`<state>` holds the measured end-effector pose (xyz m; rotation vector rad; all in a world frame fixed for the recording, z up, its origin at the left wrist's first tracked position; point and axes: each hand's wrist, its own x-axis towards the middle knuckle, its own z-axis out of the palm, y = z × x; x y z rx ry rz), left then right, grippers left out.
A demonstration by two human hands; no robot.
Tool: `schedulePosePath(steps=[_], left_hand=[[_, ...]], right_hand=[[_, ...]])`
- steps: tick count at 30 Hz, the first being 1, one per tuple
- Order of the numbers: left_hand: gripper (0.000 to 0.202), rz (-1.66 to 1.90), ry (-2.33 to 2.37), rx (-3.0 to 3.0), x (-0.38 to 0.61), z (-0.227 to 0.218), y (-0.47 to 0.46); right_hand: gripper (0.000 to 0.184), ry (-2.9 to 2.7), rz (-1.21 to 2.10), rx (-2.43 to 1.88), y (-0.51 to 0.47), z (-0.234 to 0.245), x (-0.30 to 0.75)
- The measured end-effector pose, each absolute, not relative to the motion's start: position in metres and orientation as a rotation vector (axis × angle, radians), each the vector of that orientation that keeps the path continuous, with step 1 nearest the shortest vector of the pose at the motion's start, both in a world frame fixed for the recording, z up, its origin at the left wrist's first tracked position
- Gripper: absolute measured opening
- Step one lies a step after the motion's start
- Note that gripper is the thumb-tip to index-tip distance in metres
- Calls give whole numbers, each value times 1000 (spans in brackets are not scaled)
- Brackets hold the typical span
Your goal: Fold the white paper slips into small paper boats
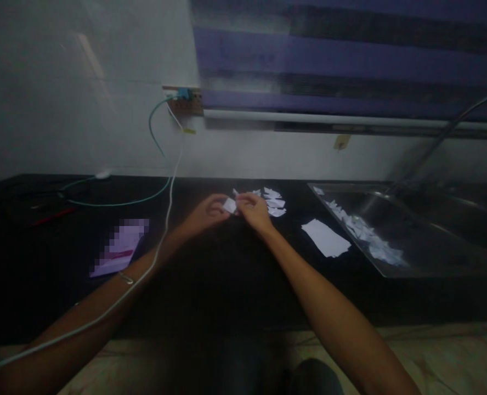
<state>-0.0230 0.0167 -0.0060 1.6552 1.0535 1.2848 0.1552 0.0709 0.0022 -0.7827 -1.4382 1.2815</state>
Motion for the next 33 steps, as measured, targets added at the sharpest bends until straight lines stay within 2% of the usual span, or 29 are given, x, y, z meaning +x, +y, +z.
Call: schedulePosePath(steps=[2, 6, 8, 17, 25, 29, 33], left_hand=[[57, 1339, 1049, 1687, -23, -7, 17], [27, 1403, 1152, 1787, -22, -4, 16], [22, 1417, 1174, 1787, -22, -2, 15], [27, 1478, 1119, 1621, -22, 5, 9], [32, 1507, 1081, 1563, -24, 2, 13], [28, 1509, 1084, 1542, -24, 4, 12], [26, 1505, 1134, 1581, -26, 5, 13]], right_hand=[[18, -1388, 1310, -788, 71, 2, 153], [19, -1369, 1365, -783, 70, 2, 153], [21, -1384, 1375, -736, 69, 3, 155], [31, -1550, 1408, -547, 69, 7, 162], [29, -1589, 1383, -526, 70, 5, 164], [24, -1626, 1340, -503, 69, 7, 164], [28, -1659, 1326, -522, 66, 7, 163]])
